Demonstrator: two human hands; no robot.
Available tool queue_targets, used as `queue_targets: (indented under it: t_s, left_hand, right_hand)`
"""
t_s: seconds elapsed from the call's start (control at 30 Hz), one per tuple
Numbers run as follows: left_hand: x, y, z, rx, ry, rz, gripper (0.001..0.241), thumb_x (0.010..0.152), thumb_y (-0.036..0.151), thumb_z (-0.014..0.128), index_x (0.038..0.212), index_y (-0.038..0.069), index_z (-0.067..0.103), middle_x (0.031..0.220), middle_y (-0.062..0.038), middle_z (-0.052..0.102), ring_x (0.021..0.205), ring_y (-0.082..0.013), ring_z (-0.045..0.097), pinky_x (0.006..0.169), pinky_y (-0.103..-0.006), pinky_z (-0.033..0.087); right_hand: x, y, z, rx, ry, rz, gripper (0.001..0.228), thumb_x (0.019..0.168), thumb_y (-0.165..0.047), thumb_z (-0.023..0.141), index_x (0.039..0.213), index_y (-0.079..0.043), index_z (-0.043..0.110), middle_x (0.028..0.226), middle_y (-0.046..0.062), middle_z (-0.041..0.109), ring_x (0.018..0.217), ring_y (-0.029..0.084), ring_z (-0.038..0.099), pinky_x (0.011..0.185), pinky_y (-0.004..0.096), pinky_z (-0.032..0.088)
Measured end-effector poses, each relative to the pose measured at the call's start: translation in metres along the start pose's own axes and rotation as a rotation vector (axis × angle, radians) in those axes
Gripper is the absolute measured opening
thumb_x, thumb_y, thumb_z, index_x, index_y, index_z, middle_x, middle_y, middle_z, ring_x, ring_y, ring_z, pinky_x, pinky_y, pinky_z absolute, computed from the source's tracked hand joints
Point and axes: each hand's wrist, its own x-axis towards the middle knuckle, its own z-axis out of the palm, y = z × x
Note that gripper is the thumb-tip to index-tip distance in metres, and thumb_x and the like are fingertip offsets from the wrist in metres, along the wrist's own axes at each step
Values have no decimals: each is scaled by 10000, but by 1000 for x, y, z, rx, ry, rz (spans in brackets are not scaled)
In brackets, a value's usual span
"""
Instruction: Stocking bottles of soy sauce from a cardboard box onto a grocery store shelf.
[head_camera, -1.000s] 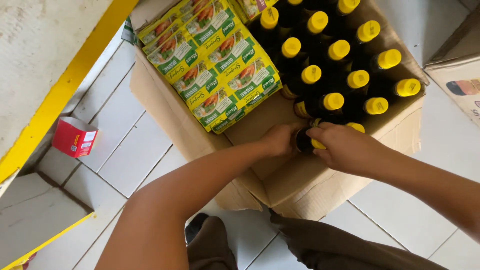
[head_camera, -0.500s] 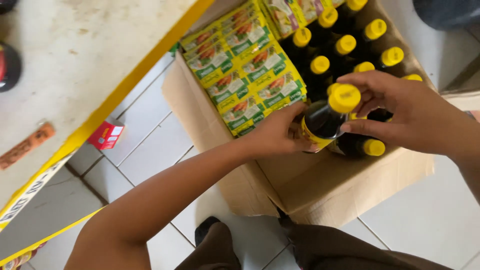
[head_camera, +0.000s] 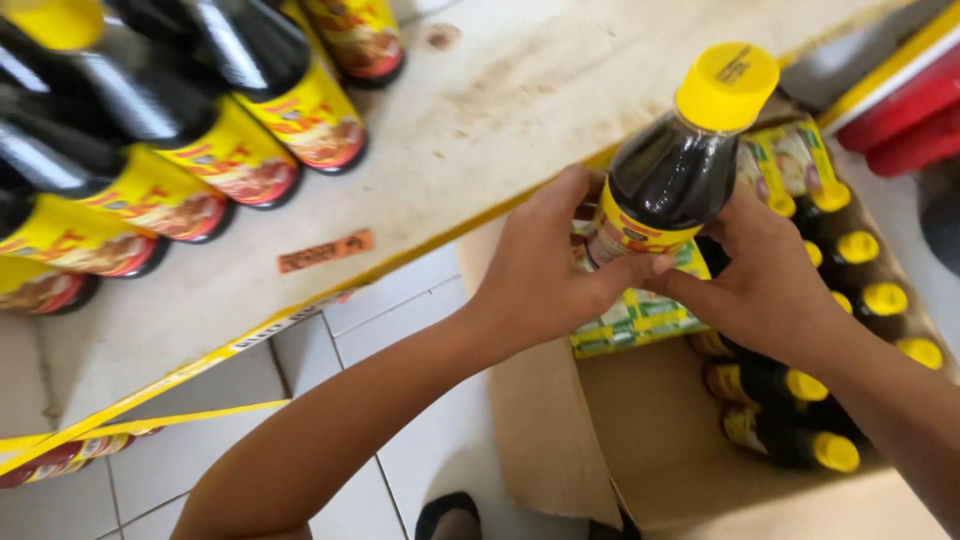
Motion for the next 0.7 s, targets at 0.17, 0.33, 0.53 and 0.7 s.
queue_targets:
  t_s: [0.17, 0.33, 0.53, 0.7]
  left_hand:
    - [5, 12, -48, 303, 247, -2, 547, 789, 324, 882, 1149, -8, 639, 1034, -159, 736, 939, -247, 749, 768, -361, 625]
    - [5, -15, -84, 321, 410, -79, 558, 781, 322, 877, 1114, -29, 600, 1033, -161, 735, 942, -261, 769, 720, -354, 634]
    - [8, -39, -104, 381, 556, -19, 575, 818, 291, 870, 1185, -58, 597, 1112, -218, 693, 999, -316, 730, 828, -389, 606]
    - [-11, -41, -95, 450, 605, -67, 710, 864, 279, 838, 1301, -118, 445, 1230, -297, 528, 1129, -423, 565, 991, -473, 484]
  right_hand:
    - [59, -33, 28, 102, -53, -301, 610, 846, -36, 779, 1386, -34, 498, 1308, 85, 648, 1234, 191, 657, 1077, 362, 543]
    - [112, -45, 67, 213, -144, -383, 614, 868, -20, 769, 1411, -40, 484, 1364, 98, 616, 1292, 203, 626, 1086, 374, 531]
    - [152, -37, 101, 364, -220, -443, 619, 918, 19, 693, 1478, -41, 435, 1412, 111, 580, 1343, 209, 578, 1165, 403, 483]
    - [168, -45, 111, 380, -211, -423, 666, 869, 24, 688, 1475, -39, 417, 1427, 108, 524, 1332, 203, 550, 1115, 393, 492]
